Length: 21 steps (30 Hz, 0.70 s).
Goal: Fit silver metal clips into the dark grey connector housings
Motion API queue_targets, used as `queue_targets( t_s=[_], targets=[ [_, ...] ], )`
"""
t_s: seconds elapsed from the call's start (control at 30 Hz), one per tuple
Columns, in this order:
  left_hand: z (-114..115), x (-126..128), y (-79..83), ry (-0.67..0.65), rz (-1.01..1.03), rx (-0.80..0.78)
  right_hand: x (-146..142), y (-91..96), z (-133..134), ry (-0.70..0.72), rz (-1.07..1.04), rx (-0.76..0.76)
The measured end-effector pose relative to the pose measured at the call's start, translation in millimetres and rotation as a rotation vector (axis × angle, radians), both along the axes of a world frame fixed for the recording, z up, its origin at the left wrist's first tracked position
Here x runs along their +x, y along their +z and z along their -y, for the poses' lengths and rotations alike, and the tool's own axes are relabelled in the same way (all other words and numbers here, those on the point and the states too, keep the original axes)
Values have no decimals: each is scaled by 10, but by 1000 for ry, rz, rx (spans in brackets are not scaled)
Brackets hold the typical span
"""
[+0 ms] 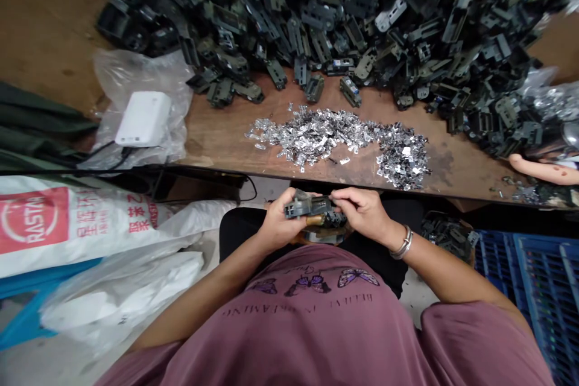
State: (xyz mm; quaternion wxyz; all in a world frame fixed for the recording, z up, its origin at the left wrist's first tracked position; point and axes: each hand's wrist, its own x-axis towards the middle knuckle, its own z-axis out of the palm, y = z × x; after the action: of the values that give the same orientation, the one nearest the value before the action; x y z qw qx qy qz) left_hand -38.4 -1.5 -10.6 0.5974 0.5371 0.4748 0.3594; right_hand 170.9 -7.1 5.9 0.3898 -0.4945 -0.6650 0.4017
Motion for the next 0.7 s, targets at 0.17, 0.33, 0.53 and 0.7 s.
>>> queue_targets(
  t_s=[0.17,0.33,0.53,0.7],
  targets=[
    [34,24,-63,32,7,130,-192,-85,11,-142,-441,-512],
    [70,56,-159,66,82,176,-311,-195,-54,-196,-771,-751],
    [25,-27,-53,-161,306,-221,-157,-247,-55,-99,-592,-635],
    [-36,95,22,-49,297,-484,-118,-147,-161,176,-125,-308]
  ],
)
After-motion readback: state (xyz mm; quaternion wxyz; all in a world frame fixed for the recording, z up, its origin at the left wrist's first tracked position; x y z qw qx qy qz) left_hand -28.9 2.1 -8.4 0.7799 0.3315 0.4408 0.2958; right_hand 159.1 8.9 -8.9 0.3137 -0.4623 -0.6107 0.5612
